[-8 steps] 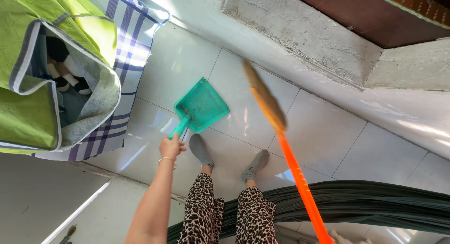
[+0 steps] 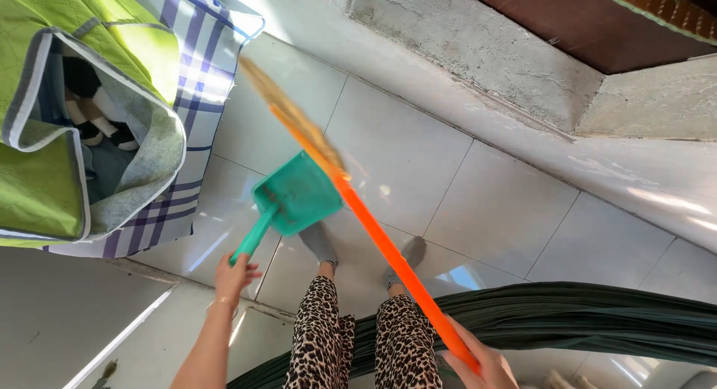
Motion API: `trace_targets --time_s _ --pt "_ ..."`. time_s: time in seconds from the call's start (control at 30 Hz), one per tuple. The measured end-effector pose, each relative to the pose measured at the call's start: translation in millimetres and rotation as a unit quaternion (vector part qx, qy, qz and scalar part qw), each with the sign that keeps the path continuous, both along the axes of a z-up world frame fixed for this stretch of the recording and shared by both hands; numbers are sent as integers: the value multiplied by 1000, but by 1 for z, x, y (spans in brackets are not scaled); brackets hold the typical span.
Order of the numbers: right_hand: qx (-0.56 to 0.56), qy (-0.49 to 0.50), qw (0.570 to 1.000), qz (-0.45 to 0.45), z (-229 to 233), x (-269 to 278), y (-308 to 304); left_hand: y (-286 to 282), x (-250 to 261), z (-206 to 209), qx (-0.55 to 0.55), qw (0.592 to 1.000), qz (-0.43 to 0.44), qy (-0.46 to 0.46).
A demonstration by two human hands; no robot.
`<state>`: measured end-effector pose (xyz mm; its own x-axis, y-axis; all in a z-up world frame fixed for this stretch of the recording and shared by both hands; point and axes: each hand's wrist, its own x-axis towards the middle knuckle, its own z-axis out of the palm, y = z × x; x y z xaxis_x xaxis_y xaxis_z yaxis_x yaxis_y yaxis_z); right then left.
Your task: Sweep the tiled floor and collect debris into a dustpan.
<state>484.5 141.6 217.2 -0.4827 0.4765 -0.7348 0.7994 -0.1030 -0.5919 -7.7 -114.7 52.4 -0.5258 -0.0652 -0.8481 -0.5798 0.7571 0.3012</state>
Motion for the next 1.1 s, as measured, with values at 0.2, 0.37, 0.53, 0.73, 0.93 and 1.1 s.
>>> trace_targets --time_s 0.2,0.37,0.53,0.73,0.93,1.1 --pt "-181 -146 971 -56 29 -113 54 -62 -2 30 -31 999 19 -10" --pt "-124 -235 962 -54 12 -70 81 -64 -4 23 -41 999 24 -6" --pt "-128 -180 963 -157 50 -34 91 -23 -2 14 9 1000 -3 1" --pt "-135 -164 968 -137 55 -84 89 50 -3 -15 13 999 -34 8" --pt "97 -59 992 50 -63 -141 89 93 -1 -29 1 995 -102 17" --pt "141 -56 984 90 -126 -165 91 106 3 -19 -19 989 -143 25"
